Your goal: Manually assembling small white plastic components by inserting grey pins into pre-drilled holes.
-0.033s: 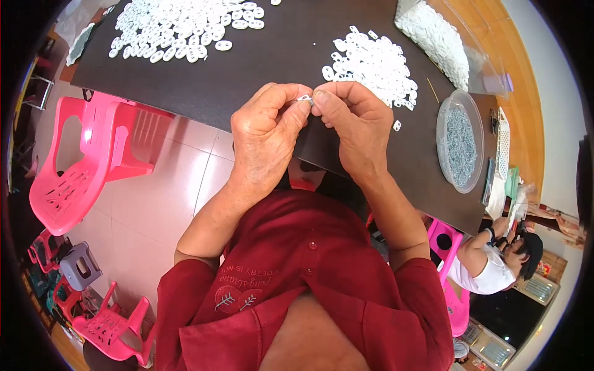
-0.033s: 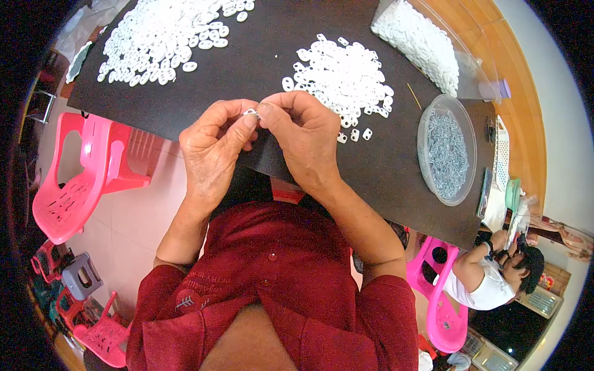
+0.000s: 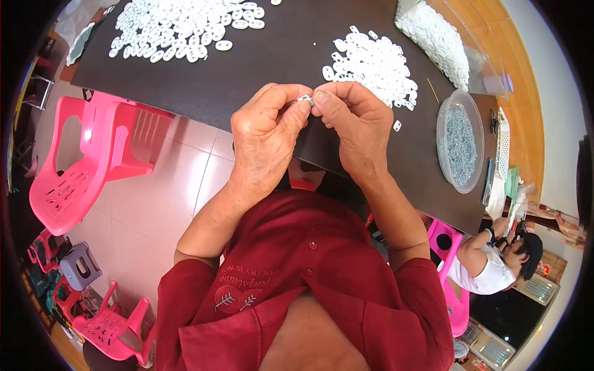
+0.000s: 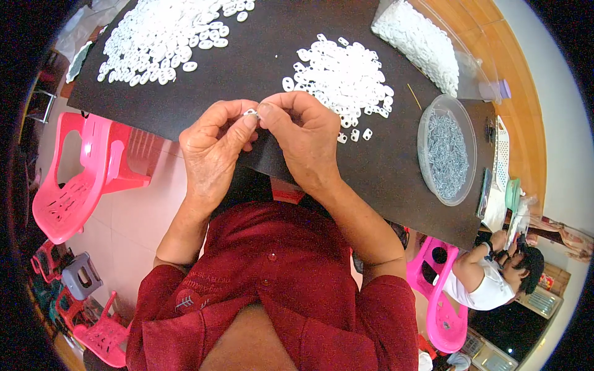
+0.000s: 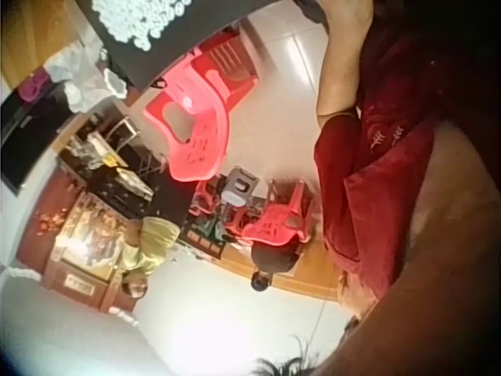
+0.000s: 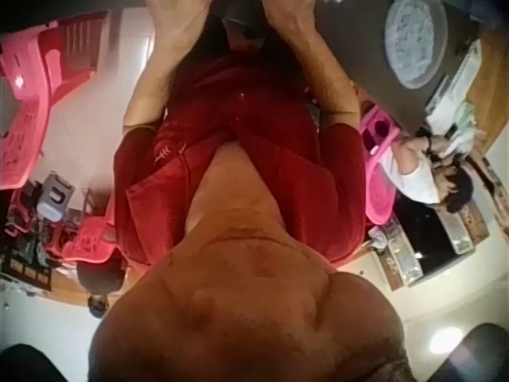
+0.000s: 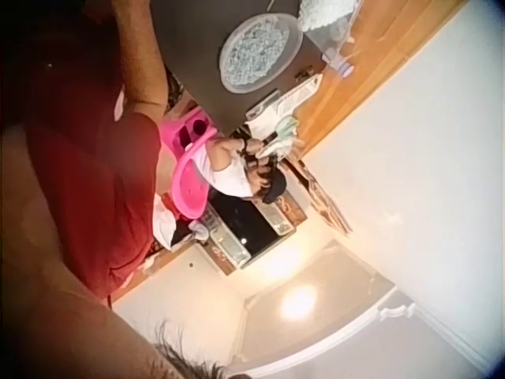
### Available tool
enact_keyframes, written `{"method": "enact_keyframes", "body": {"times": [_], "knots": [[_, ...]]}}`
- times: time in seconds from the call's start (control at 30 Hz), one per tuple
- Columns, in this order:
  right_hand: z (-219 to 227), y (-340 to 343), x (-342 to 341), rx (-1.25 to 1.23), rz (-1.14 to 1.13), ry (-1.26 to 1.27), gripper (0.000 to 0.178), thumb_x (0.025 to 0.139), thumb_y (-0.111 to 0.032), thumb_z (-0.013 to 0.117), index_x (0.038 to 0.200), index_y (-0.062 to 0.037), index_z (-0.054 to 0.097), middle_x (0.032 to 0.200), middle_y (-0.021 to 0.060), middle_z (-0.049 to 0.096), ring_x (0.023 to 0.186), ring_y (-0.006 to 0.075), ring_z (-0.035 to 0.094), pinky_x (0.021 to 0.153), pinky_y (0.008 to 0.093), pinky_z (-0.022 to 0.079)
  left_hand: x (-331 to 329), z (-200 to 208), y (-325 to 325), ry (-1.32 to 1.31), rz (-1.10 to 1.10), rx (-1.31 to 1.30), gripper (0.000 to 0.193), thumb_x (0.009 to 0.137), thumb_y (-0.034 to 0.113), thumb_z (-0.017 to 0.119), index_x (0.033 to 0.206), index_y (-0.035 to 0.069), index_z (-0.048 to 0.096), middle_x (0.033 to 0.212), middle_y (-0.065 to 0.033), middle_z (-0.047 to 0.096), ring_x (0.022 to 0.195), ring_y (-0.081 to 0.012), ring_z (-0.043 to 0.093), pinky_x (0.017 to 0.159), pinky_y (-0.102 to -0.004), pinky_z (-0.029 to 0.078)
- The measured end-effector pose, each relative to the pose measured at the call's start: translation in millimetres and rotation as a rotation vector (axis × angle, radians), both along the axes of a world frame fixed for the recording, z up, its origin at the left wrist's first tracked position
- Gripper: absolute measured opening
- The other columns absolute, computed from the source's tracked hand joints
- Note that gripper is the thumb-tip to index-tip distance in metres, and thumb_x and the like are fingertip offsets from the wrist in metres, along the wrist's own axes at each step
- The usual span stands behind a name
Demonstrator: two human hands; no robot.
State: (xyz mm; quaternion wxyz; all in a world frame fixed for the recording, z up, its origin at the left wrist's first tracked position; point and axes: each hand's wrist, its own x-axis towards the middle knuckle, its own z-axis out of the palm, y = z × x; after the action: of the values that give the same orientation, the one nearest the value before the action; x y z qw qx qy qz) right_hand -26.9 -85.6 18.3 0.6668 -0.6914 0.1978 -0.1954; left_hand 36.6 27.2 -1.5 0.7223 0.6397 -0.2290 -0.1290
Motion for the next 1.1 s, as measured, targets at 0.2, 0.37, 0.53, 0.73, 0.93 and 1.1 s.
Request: {"method": "enact_keyframes", "body": {"times": [0.2,0.37,0.53,0.73,0.93,1.1], "knots": [[-0.9,5.4,0.0,-0.088,-0.027,0.035,0.01,0.085,-0.007,0.06,0.088,0.0026,0.063,0.076,0.0011,0.061,0.069,0.0053,0.054,0.064,0.019,0.044,-2.6,-2.8,-0.4,-0.087,0.058,0.019,0.009,0.079,-0.006,0.062,0.088,-0.003,0.063,0.071,-0.0055,0.057,0.06,-0.0099,0.053,0.054,-0.023,0.043],[-3.6,5.1,1.9,-0.095,0.008,0.033,0.008,0.085,-0.005,0.059,0.086,0.0024,0.062,0.076,0.0007,0.061,0.069,0.0053,0.054,0.065,0.019,0.045,-3.4,-4.4,3.4,-0.115,0.054,0.107,0.013,0.084,0.005,0.064,0.094,-0.003,0.065,0.077,-0.0021,0.061,0.065,-0.0061,0.055,0.056,-0.0182,0.046],[-0.5,4.0,6.4,-0.051,0.057,0.026,0.008,0.084,-0.003,0.058,0.085,0.0025,0.063,0.077,0.0008,0.062,0.068,0.0057,0.055,0.064,0.0187,0.044,-0.1,-2.5,4.8,0.089,0.073,0.005,0.009,0.082,-0.002,0.061,0.091,-0.003,0.064,0.074,-0.004,0.061,0.061,-0.0075,0.055,0.053,-0.0202,0.045],[-2.6,-24.1,5.8,-0.584,-0.041,-0.091,0.008,0.082,-0.003,0.062,0.089,-0.0003,0.065,0.081,0.0015,0.064,0.07,0.0099,0.055,0.066,0.0229,0.045,14.1,-1.2,14.2,0.366,-0.031,-0.134,0.014,0.085,0.001,0.06,0.096,-0.008,0.062,0.077,-0.0087,0.063,0.062,-0.0095,0.057,0.054,-0.0206,0.048],[-8.5,-21.4,8.1,-1.334,0.098,-0.045,0.021,0.07,-0.004,0.068,0.091,-0.0077,0.065,0.076,0.0066,0.054,0.073,0.0239,0.052,0.062,0.0321,0.044,15.5,4.0,16.3,0.429,-0.027,-0.175,0.015,0.085,0.002,0.061,0.096,-0.007,0.062,0.077,-0.0106,0.063,0.062,-0.0111,0.058,0.054,-0.0217,0.048],[-14.5,-21.3,9.5,-1.459,0.146,0.013,0.02,0.067,-0.006,0.069,0.086,-0.0063,0.061,0.076,0.0054,0.053,0.072,0.024,0.051,0.06,0.0342,0.043,14.6,5.3,16.3,0.426,-0.017,-0.172,0.015,0.085,0.004,0.061,0.095,-0.007,0.062,0.077,-0.0105,0.063,0.061,-0.011,0.058,0.053,-0.0216,0.048]]}}
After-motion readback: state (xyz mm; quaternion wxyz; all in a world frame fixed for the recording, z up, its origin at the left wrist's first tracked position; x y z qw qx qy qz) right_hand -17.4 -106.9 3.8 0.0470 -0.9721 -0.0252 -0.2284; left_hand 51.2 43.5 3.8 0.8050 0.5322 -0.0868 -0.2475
